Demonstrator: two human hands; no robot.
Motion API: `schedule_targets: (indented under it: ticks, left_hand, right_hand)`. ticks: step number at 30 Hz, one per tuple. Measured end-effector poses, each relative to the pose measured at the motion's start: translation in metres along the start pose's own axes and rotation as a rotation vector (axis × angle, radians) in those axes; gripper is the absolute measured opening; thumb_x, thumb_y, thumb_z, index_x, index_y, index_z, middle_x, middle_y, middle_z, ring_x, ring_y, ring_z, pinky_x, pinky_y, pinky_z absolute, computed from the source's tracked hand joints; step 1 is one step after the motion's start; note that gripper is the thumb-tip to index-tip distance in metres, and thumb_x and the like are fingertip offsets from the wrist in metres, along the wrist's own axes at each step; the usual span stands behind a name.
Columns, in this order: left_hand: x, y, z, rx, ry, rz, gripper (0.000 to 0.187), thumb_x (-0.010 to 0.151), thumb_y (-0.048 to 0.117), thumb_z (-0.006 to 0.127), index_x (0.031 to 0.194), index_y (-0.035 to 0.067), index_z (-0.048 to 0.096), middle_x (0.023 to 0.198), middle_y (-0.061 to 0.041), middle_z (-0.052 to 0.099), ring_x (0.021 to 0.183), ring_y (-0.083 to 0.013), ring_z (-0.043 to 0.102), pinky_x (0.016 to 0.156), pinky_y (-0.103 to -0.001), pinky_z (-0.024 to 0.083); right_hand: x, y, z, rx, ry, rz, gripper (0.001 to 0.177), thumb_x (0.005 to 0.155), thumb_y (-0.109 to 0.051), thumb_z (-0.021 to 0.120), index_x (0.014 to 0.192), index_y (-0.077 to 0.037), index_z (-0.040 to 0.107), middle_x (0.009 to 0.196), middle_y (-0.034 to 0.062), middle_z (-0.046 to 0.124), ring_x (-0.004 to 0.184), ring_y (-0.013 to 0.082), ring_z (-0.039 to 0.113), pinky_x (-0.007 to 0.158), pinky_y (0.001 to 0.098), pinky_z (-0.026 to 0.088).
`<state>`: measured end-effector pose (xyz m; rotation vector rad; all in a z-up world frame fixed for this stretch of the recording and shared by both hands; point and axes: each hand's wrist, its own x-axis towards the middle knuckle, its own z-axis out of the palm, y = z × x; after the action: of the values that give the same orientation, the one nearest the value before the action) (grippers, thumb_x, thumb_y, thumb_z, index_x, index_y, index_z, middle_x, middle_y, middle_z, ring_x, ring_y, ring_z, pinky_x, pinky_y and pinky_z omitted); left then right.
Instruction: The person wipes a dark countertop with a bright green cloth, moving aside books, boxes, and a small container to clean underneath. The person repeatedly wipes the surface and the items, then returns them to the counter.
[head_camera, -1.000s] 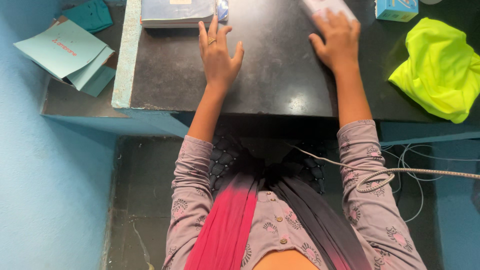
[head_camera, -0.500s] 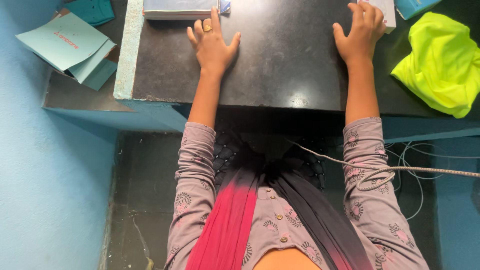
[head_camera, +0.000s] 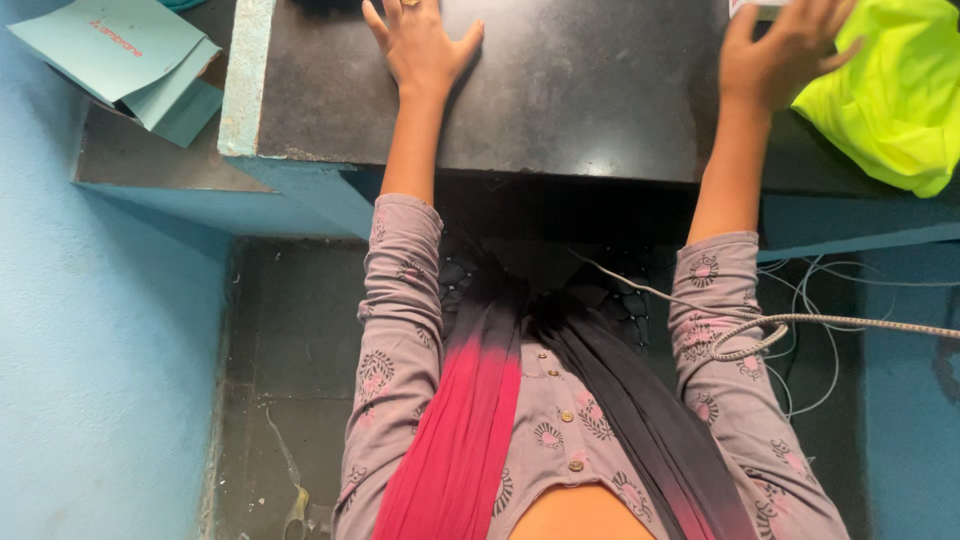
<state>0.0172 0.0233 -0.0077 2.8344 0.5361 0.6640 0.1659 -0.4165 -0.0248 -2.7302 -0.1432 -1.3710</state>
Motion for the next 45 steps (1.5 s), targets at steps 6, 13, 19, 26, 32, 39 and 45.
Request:
schedule_targets:
  ticks: [6,13,19,26,32,39,45]
  left_hand:
    - [-0.043,0.016,-0.014,-0.052,0.195,0.231,0.094,0.083,0.077,0.065,0.143,0.006,0.053,0.156,-0.021,0.047,0.149,-0.0371,0.011,0.116,-0.06,0.015]
    - [-0.096,0.054,-0.048,-0.131,-0.086,0.25,0.111,0.078,0.088,0.058,0.15,0.005,0.045,0.155,-0.029,0.036,0.145,-0.0502,0.025,0.117,-0.065,0.011]
    - [-0.156,0.125,-0.064,-0.203,-0.174,0.476,0.105,0.08,0.075,0.066,0.149,0.0,0.041,0.154,-0.035,0.038,0.143,-0.0578,0.03,0.12,-0.061,0.019]
    - [-0.174,0.169,-0.061,-0.278,-0.266,0.625,0.1,0.075,0.061,0.075,0.145,-0.002,0.041,0.15,-0.037,0.038,0.14,-0.0578,0.034,0.117,-0.061,0.023]
    - [-0.184,0.183,-0.069,-0.259,-0.27,0.674,0.088,0.069,0.053,0.081,0.134,0.002,0.052,0.142,-0.031,0.048,0.138,-0.0509,0.041,0.117,-0.055,0.029]
    - [-0.192,0.111,-0.091,-0.554,-0.333,0.541,0.032,0.102,0.038,0.068,0.126,0.018,0.068,0.118,-0.005,0.073,0.118,-0.029,0.065,0.108,-0.043,0.049]
    - [-0.157,0.045,-0.1,-0.246,0.163,0.268,0.091,0.079,0.058,0.078,0.152,0.016,0.043,0.155,-0.015,0.045,0.142,-0.0413,0.038,0.115,-0.059,0.03]
  right_hand:
    - [-0.013,0.082,-0.043,-0.147,-0.441,0.724,0.096,0.087,-0.062,0.076,0.161,-0.021,0.03,0.169,0.0195,0.017,0.156,0.0438,0.009,0.119,0.0713,0.006]
    - [-0.003,0.139,-0.053,-0.192,-0.535,0.543,0.073,0.084,-0.029,0.075,0.151,-0.019,0.048,0.148,0.0223,0.052,0.131,0.0452,0.052,0.11,0.0627,0.035]
    - [0.012,0.171,-0.062,0.049,-0.37,0.378,0.037,0.071,-0.013,0.07,0.108,-0.01,0.072,0.1,0.0141,0.075,0.088,0.0369,0.071,0.075,0.0489,0.055]
    - [-0.02,0.084,-0.114,0.8,-0.501,0.433,0.027,0.078,0.0,0.055,0.097,-0.001,0.073,0.089,0.0041,0.071,0.077,0.0162,0.068,0.078,0.0328,0.058]
    - [-0.003,-0.106,-0.166,0.954,-0.576,-0.104,0.035,0.1,-0.022,0.057,0.121,0.003,0.069,0.099,0.0128,0.068,0.083,0.0242,0.064,0.075,0.044,0.055]
    - [0.036,-0.176,-0.218,0.675,-0.803,-0.196,0.081,0.097,-0.072,0.041,0.155,-0.02,0.06,0.108,0.0235,0.068,0.103,0.0371,0.069,0.095,0.0495,0.047]
    - [0.003,-0.199,-0.176,0.529,-0.758,-0.531,0.092,0.097,-0.079,0.042,0.163,-0.013,0.038,0.166,0.0215,0.03,0.151,0.0437,0.017,0.108,0.0713,0.002]
